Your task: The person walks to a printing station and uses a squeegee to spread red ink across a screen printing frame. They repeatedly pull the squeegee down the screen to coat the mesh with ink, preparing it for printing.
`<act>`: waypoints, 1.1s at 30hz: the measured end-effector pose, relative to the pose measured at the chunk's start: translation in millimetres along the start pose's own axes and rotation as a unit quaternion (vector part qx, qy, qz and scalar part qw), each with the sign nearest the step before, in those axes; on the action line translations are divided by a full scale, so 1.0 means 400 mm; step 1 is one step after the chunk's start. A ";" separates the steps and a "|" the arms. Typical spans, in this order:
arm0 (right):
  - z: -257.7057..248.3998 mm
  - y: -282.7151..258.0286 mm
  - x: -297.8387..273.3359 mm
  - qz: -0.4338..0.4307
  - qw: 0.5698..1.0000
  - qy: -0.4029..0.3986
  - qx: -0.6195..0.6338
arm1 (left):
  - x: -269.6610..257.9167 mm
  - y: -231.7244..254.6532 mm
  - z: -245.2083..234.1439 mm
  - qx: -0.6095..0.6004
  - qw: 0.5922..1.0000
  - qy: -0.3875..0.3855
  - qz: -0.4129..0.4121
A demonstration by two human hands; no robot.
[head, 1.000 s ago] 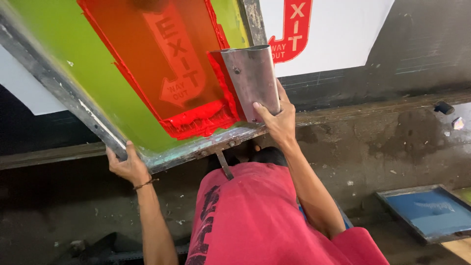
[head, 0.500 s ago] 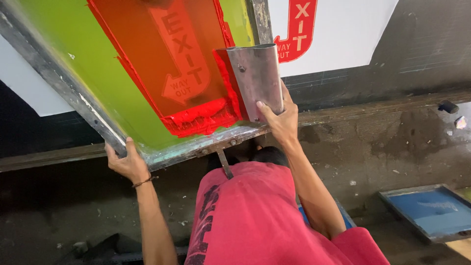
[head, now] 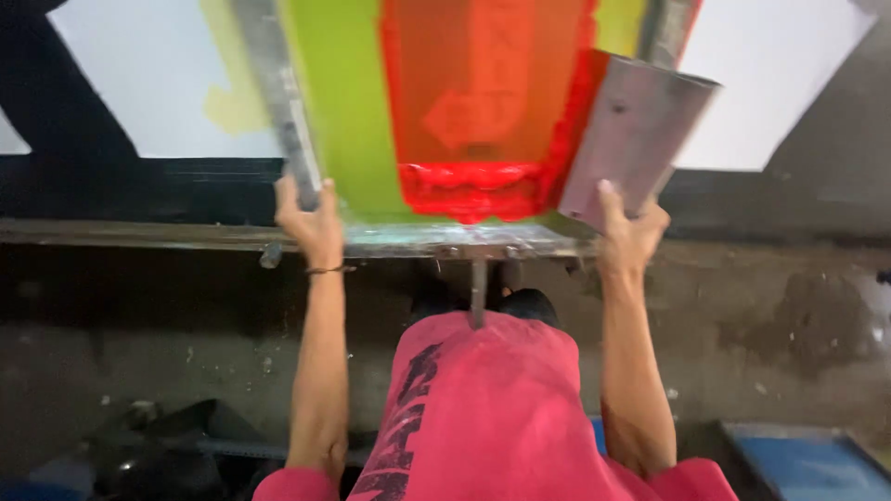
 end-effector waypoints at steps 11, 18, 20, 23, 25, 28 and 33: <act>-0.135 -0.085 -0.001 0.080 0.993 0.050 0.068 | -0.125 0.136 0.082 -0.014 0.995 -0.095 -0.010; -0.163 -0.180 -0.030 0.005 0.992 0.096 0.079 | -0.177 0.088 0.106 -0.105 0.986 -0.111 -0.060; -0.161 -0.213 -0.042 -0.004 0.992 0.097 0.082 | -0.175 0.128 0.073 -0.082 0.991 -0.098 -0.035; -0.187 -0.197 -0.038 -0.015 0.990 0.100 0.101 | -0.169 0.169 0.040 -0.048 0.996 -0.071 0.007; -0.221 -0.164 -0.031 -0.020 0.987 0.105 0.118 | -0.170 0.180 0.031 -0.040 0.997 -0.059 0.026; -0.240 -0.148 -0.041 -0.007 0.987 0.113 0.115 | -0.168 0.177 0.019 -0.058 0.997 -0.042 0.036; -0.304 -0.041 -0.064 0.069 0.973 0.158 0.152 | -0.146 0.256 -0.018 -0.067 0.997 -0.019 0.042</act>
Point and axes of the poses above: each hand's wrist, its own x-axis towards the middle knuckle, its own z-axis out of the palm, y = z × x, the point moved 3 cm from there along x, towards the middle knuckle, and after that the axes turned 13 degrees about x, right-handed, at the moved point
